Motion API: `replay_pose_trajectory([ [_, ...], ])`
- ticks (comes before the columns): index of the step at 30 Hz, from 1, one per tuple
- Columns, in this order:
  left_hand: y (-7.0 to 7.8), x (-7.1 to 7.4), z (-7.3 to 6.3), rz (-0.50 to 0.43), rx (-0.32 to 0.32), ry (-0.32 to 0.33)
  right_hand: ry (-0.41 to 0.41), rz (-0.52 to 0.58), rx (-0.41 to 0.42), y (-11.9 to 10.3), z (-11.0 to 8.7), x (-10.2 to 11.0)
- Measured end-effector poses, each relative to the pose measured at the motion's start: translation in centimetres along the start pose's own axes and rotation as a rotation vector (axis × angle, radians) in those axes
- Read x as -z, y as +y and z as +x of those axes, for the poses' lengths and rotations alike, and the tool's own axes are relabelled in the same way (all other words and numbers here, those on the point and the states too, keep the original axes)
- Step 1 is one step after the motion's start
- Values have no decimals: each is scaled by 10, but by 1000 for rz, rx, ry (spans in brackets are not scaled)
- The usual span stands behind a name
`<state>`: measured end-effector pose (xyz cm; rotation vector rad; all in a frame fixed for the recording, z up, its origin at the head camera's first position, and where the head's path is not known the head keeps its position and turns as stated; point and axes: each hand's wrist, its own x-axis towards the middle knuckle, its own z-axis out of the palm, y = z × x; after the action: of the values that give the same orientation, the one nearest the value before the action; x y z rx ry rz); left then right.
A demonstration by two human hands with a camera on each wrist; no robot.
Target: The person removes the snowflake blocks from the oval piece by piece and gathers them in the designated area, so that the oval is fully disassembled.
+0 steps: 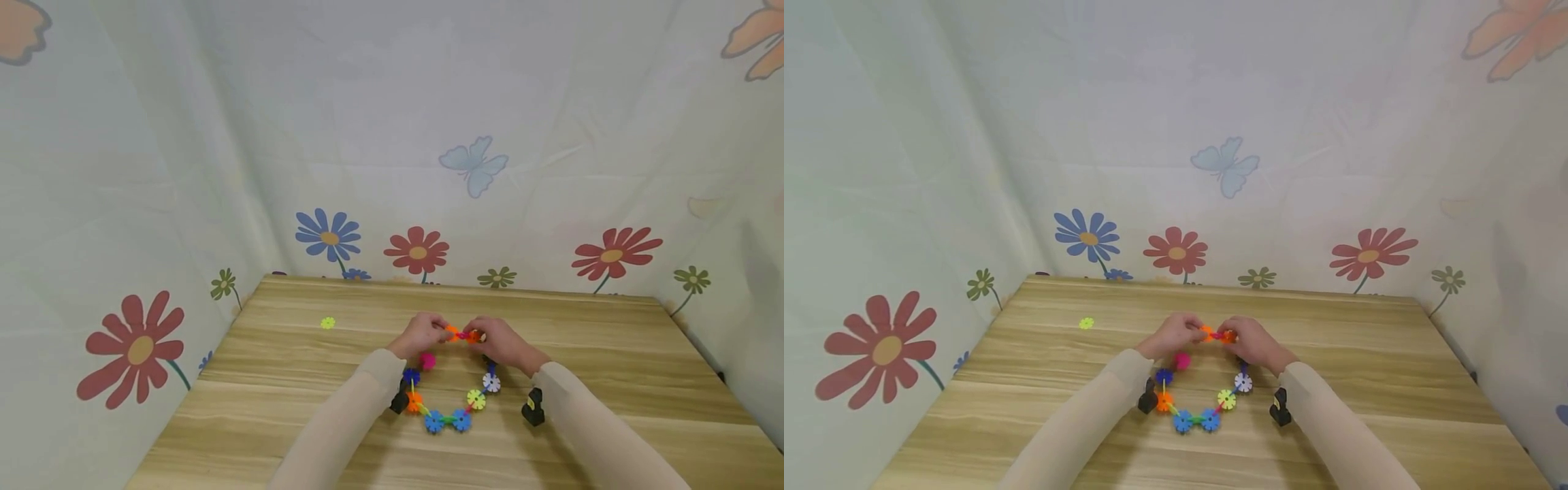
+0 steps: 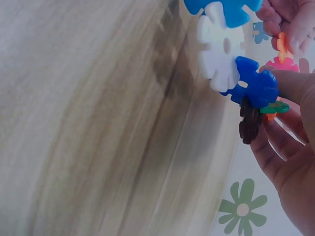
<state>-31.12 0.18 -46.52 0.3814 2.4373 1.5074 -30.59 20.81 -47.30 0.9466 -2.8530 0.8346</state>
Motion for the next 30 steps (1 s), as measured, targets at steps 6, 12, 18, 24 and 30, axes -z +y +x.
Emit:
replay_pose_trajectory([
  [6, 1, -4, 2, 4, 7, 40, -10, -3, 34, -1, 2, 1],
  [12, 2, -4, 3, 23, 27, 52, -6, -19, 43, -1, 2, 0],
  [18, 2, -4, 5, 28, 32, 63, -5, -14, 41, -1, 2, 0],
  [24, 1, 1, 6, 32, 46, 77, 2, -26, 6, 3, 1, 1],
  [30, -3, 15, 4, 7, 23, 66, -10, -39, -20, 3, -3, 3],
])
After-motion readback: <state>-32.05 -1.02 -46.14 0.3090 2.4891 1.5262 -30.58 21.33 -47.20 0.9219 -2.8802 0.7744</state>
